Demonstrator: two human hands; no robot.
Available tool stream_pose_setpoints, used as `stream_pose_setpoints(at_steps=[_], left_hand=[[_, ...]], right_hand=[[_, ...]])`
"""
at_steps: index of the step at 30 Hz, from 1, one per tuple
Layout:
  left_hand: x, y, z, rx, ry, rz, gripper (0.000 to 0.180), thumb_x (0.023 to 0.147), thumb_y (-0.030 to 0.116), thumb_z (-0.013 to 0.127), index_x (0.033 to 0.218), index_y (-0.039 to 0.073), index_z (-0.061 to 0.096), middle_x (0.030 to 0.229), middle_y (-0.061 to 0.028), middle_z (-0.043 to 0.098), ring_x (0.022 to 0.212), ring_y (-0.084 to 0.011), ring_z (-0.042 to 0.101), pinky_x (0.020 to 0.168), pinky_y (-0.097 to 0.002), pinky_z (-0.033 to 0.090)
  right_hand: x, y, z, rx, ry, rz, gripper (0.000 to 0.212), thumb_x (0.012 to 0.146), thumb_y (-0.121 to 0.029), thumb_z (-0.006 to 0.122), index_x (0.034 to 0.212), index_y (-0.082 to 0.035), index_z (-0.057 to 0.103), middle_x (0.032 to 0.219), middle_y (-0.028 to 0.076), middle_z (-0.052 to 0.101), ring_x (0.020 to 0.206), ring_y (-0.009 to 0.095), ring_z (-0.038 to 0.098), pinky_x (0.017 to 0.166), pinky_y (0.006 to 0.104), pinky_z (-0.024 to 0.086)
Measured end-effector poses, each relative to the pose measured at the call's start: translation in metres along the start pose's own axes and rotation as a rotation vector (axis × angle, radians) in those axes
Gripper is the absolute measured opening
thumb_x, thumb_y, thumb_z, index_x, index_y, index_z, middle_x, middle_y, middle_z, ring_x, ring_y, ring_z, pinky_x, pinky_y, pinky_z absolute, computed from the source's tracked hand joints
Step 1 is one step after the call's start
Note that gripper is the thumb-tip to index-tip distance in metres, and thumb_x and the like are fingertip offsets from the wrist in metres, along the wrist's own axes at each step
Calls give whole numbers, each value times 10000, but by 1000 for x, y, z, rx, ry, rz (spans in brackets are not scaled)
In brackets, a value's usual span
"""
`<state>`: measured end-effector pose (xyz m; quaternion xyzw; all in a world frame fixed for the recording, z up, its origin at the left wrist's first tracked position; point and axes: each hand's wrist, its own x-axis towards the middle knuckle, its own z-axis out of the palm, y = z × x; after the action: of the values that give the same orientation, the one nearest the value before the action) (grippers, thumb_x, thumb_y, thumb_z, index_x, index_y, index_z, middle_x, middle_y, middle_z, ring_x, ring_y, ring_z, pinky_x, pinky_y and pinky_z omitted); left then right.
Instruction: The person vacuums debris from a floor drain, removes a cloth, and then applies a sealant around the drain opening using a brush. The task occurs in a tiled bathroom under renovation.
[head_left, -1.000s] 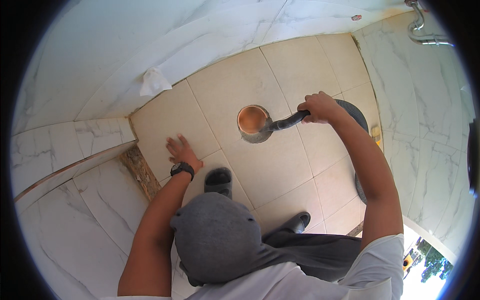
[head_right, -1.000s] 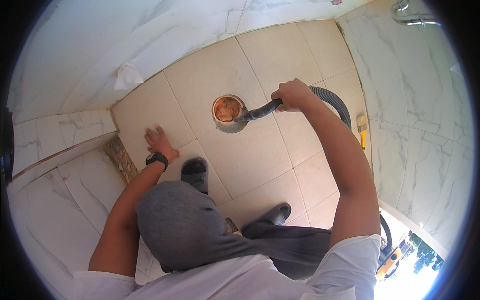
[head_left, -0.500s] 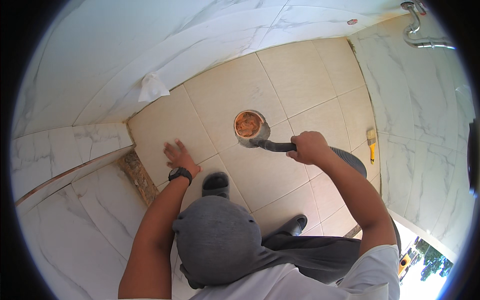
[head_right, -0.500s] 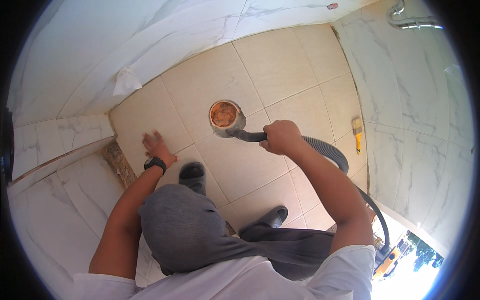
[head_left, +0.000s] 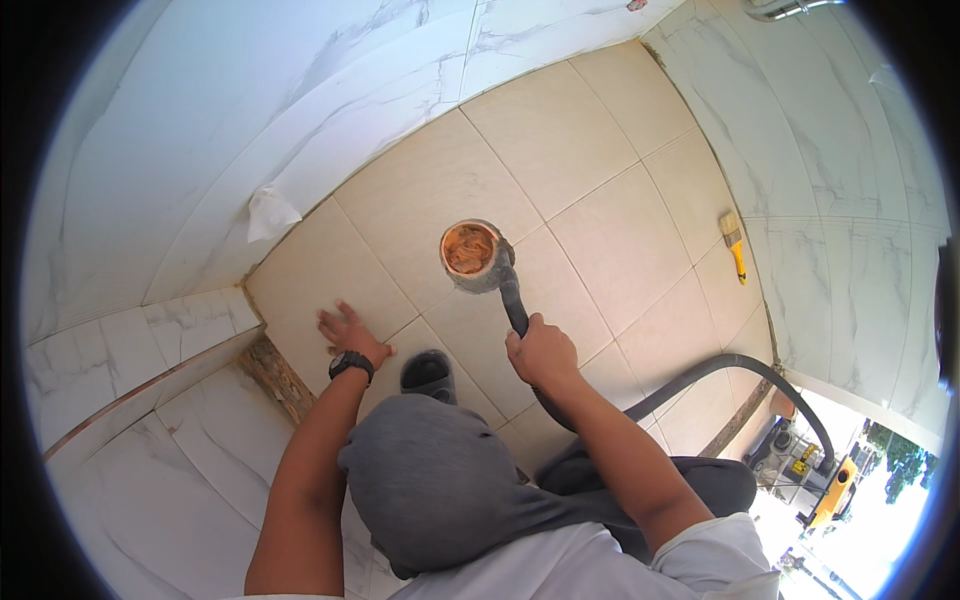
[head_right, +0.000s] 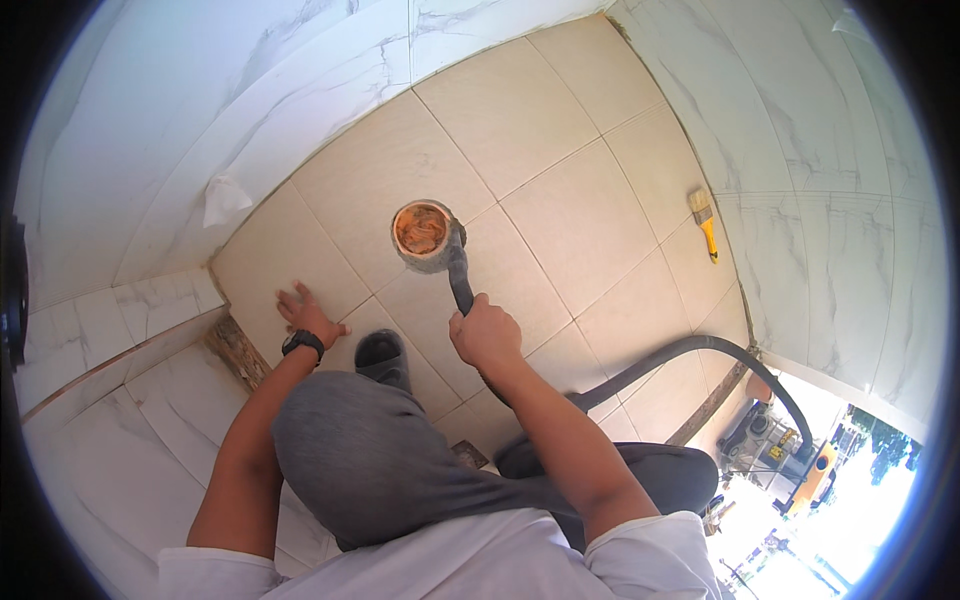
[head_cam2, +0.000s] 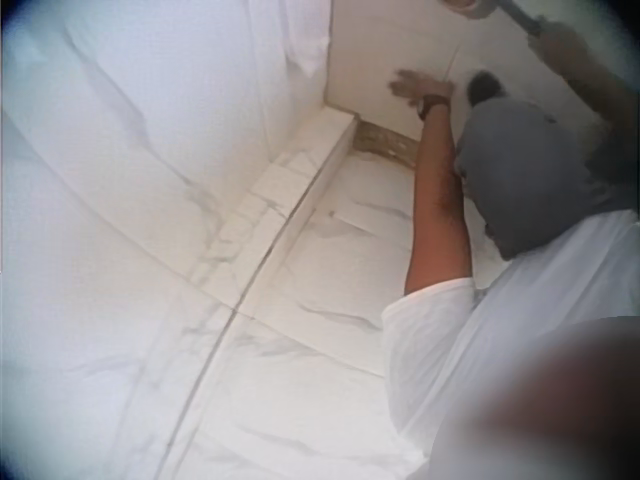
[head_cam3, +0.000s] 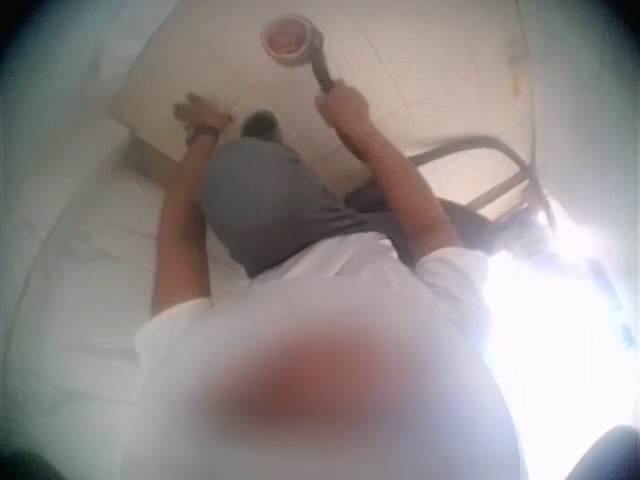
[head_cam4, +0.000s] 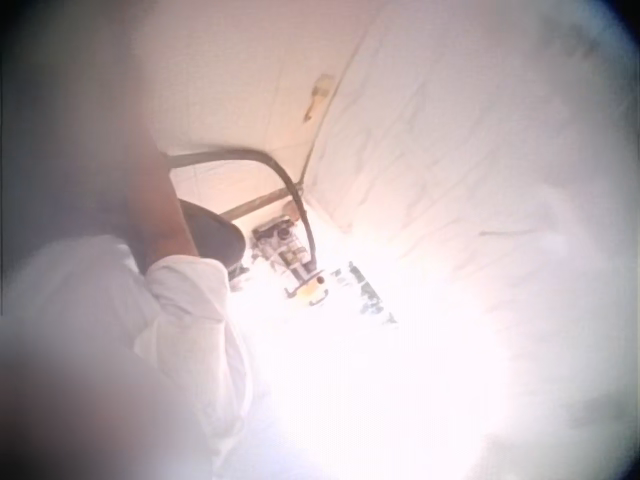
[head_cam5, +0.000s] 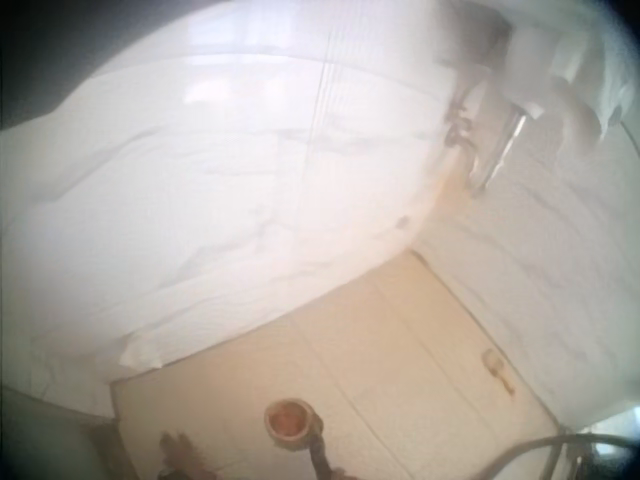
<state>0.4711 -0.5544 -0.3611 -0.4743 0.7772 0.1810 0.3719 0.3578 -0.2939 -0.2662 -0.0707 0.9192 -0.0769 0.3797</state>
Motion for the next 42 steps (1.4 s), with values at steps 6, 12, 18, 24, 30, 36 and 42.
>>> stream_pose_setpoints(at_steps=[6, 12, 18, 24, 30, 36, 42], left_hand=[[-2, 2, -4, 8, -13, -3, 1476, 647, 371, 947, 1578, 98, -165, 1608, -293, -219, 1526, -434, -71, 1173, -631, 261], [1, 1, 1, 12, -2, -8, 1473, 654, 371, 944, 1575, 93, -171, 1605, -294, -231, 1526, -433, -77, 1162, -634, 282], [4, 0, 4, 23, -3, -14, 1488, 641, 378, 950, 1575, 107, -177, 1605, -292, -233, 1526, -433, -75, 1155, -640, 290], [3, 0, 3, 31, 13, -8, 1497, 623, 384, 957, 1579, 107, -161, 1608, -291, -226, 1525, -436, -66, 1149, -641, 303], [3, -2, 4, 28, 38, 4, 1505, 596, 384, 970, 1588, 90, -122, 1616, -309, -164, 1523, -451, -30, 1150, -622, 306], [4, -2, 6, 2, 38, 7, 1510, 601, 381, 969, 1584, 88, -139, 1613, -307, -183, 1522, -450, -49, 1147, -639, 293], [3, 0, 3, 4, 0, -8, 1503, 637, 373, 951, 1570, 98, -195, 1600, -303, -234, 1523, -442, -75, 1162, -651, 254]], right_hand=[[17, -15, 24, 258, -16, 22, 500, 954, -394, 529, 1068, 92, 558, 967, 336, 675, 960, 489, 675, 878, 537, 530], [14, -4, 21, 204, 21, -1, 513, 967, -422, 541, 999, 89, 573, 888, 342, 671, 884, 498, 675, 817, 551, 534], [14, -4, 18, 165, 48, -40, 496, 970, -434, 541, 1001, 59, 587, 863, 317, 675, 856, 480, 680, 793, 545, 541], [11, 6, 5, 108, -12, -40, 498, 962, -449, 549, 987, 44, 607, 873, 288, 687, 869, 460, 686, 793, 536, 545], [16, 5, -2, 90, 38, -83, 474, 951, -426, 542, 1022, 36, 613, 917, 270, 694, 895, 433, 696, 816, 522, 551], [15, -1, -11, 24, -36, -57, 468, 946, -432, 554, 1011, 25, 633, 893, 258, 698, 892, 423, 697, 806, 512, 554], [31, -10, -24, 50, 4, -190, 476, 939, -469, 591, 1003, -1, 648, 880, 241, 703, 866, 420, 690, 779, 498, 545]])
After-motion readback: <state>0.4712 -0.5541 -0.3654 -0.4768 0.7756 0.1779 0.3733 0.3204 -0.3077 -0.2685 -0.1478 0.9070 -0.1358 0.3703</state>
